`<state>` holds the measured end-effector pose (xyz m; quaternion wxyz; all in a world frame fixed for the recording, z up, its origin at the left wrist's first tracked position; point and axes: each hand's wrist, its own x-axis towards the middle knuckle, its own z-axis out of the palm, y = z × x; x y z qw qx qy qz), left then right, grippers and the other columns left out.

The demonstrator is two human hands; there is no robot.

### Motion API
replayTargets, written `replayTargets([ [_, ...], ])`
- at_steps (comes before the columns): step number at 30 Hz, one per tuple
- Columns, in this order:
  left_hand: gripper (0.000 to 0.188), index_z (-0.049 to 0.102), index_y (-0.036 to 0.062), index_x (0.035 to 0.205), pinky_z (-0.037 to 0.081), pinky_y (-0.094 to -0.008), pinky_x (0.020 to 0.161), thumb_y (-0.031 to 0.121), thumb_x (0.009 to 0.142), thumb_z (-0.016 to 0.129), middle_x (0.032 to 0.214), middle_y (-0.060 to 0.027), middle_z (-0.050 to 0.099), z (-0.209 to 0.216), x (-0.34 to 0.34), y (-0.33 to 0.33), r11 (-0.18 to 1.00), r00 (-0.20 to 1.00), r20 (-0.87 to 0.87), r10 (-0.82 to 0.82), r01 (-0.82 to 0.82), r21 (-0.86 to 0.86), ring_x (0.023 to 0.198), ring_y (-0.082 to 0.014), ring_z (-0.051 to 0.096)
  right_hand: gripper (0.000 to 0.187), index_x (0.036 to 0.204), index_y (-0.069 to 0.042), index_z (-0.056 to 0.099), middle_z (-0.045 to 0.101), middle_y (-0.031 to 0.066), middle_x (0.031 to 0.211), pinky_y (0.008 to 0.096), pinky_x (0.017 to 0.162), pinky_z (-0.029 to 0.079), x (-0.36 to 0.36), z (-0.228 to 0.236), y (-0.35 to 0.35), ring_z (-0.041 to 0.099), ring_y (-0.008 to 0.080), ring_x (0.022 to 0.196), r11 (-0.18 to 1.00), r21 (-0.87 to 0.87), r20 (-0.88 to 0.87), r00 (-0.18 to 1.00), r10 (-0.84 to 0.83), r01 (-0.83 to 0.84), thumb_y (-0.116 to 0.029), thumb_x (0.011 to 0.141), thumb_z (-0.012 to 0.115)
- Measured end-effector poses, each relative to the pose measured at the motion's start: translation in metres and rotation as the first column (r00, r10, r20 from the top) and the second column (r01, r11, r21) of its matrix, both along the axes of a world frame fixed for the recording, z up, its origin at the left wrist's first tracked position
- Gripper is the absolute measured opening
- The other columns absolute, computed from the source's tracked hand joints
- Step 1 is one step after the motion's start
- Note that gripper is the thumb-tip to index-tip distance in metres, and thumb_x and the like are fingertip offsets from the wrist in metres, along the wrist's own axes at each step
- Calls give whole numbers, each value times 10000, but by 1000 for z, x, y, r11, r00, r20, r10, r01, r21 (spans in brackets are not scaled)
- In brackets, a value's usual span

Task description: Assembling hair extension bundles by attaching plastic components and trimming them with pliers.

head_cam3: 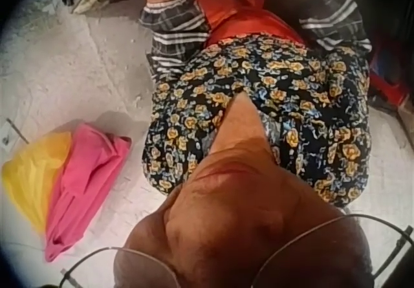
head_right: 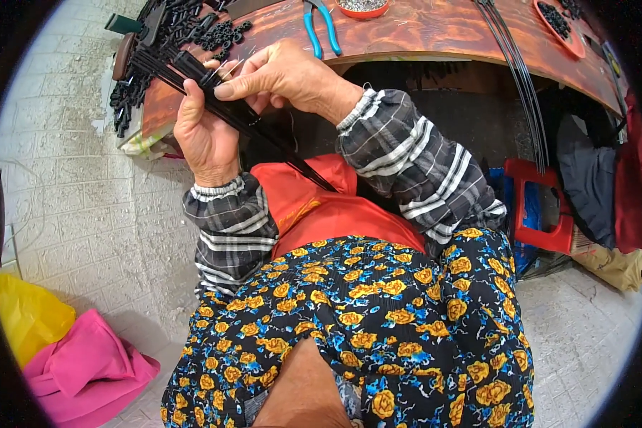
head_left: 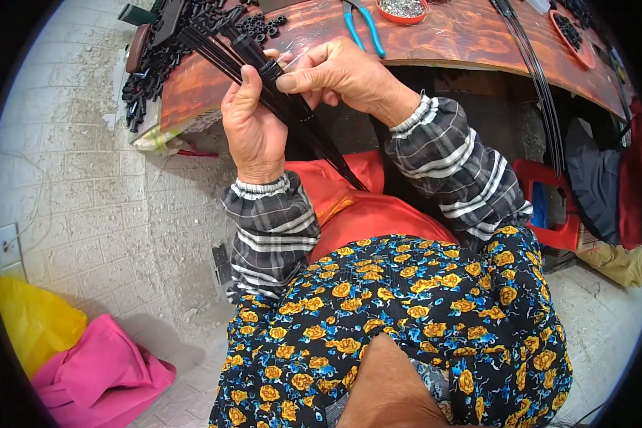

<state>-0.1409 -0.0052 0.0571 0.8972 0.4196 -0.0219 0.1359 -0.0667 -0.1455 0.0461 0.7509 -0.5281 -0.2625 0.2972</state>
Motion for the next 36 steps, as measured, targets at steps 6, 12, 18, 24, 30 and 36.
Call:
replayTargets([
  [6,352,562,-57,1113,463,-379,927,261,968,525,1133,-187,597,-3,0,5,990,993,11,-120,120,-68,1023,-255,590,330,650,-61,656,590,-3,584,173,385,350,2,4,-4,555,70,472,1000,-11,65,998,5,-5,-326,676,850],
  [12,383,544,-64,1135,419,-408,976,282,974,502,1180,-226,562,-6,0,0,956,952,167,-255,274,-104,1076,-290,555,256,627,-64,647,586,13,558,160,371,316,7,5,-1,489,43,424,996,-36,23,997,80,-79,-236,710,818],
  [18,367,554,-60,1136,421,-401,973,266,973,508,1172,-213,572,-4,-3,-3,987,983,121,-139,147,-60,1080,-289,562,262,648,-72,638,573,-7,582,172,386,313,22,12,-10,482,51,440,979,-156,81,986,147,-133,-234,665,842],
  [24,393,516,-27,1193,516,-431,857,304,989,461,1056,-165,637,14,-10,-5,952,953,-91,-290,297,78,957,-320,637,265,760,-24,638,598,13,698,226,507,415,14,41,-25,542,82,573,985,-171,361,932,36,28,-181,659,827],
  [30,488,508,58,1216,499,-455,577,464,947,470,768,-189,611,-10,-5,-6,839,821,189,-539,544,30,614,-345,607,248,853,22,622,586,122,1043,244,577,490,19,25,-15,607,146,619,941,9,265,908,325,-339,-82,687,774],
  [36,510,512,47,1186,405,-349,439,493,944,454,655,-141,548,-17,-9,-9,879,862,248,-442,472,-75,455,-232,490,129,815,61,621,597,112,1051,301,618,564,5,25,-8,669,201,699,954,127,217,946,241,-273,19,735,712],
])
